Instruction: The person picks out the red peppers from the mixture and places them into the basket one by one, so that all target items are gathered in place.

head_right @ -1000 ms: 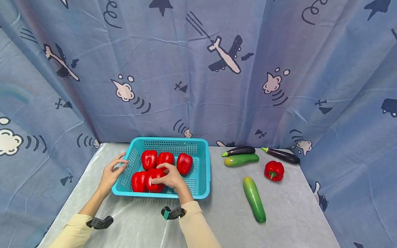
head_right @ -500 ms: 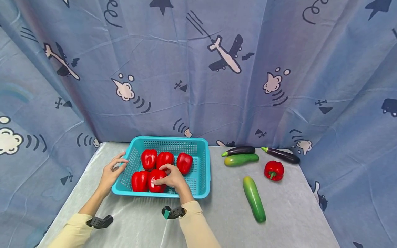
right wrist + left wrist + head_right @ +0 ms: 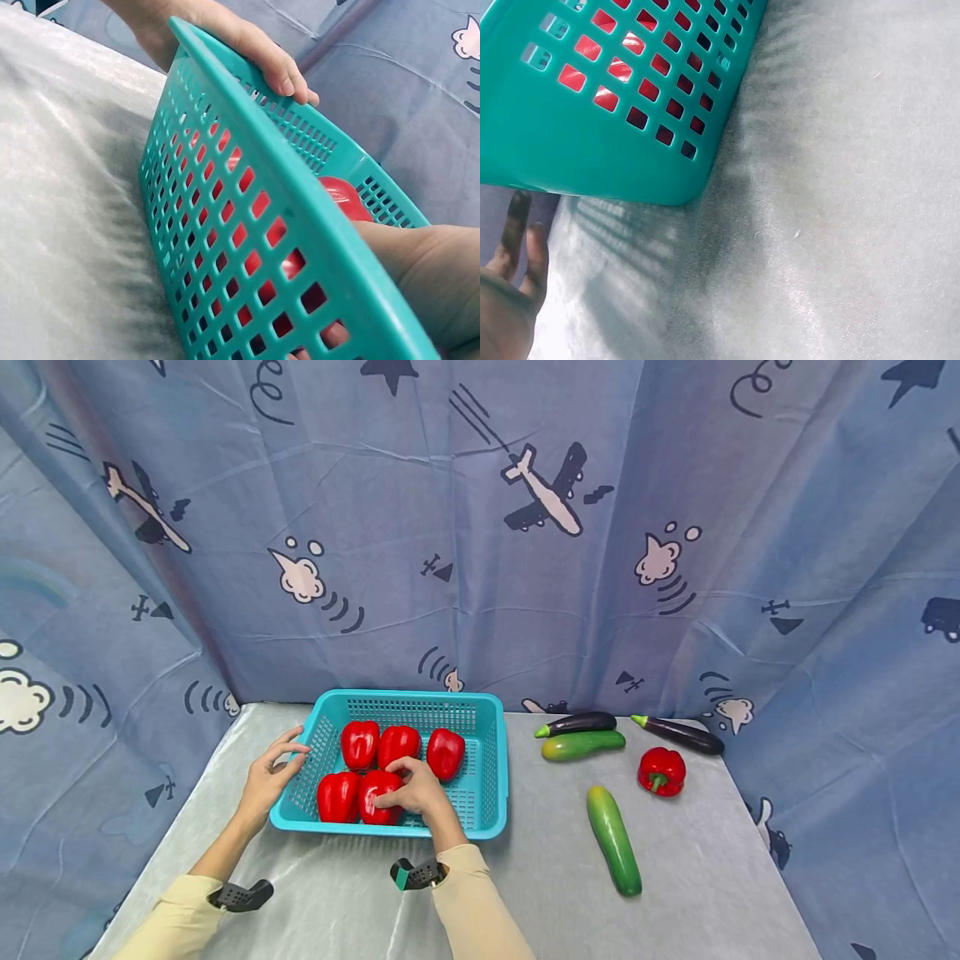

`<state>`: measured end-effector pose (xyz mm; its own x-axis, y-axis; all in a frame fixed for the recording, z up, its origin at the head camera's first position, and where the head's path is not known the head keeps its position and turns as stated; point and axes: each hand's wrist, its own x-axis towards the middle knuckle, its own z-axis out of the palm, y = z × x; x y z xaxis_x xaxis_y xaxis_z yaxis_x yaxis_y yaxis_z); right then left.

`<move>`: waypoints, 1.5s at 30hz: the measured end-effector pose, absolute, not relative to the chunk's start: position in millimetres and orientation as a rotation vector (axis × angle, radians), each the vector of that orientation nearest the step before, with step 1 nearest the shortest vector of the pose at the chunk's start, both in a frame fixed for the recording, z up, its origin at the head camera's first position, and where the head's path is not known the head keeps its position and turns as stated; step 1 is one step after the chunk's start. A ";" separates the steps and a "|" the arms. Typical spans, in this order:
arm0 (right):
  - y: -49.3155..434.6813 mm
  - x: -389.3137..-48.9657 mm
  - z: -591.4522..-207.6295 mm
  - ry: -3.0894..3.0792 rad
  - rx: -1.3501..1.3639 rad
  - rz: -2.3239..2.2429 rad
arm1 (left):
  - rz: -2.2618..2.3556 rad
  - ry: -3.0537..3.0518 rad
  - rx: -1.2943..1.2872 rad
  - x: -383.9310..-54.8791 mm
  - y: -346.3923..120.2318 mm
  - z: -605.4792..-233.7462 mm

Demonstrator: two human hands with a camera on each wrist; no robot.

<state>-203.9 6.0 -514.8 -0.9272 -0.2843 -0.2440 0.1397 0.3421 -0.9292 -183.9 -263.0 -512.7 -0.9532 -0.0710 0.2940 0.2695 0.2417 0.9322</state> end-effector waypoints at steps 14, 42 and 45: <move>10.8 -204.0 -505.2 2.244 -0.129 -1.616 | -1.762 -2.264 -0.163 -181.3 -261.4 -508.9; 72.4 -208.4 -469.2 2.032 -0.332 -1.820 | -1.742 -2.276 -0.155 -180.4 -260.9 -508.5; 83.6 -208.9 -469.1 2.056 -0.368 -1.846 | -1.732 -2.293 -0.156 -180.4 -260.9 -508.5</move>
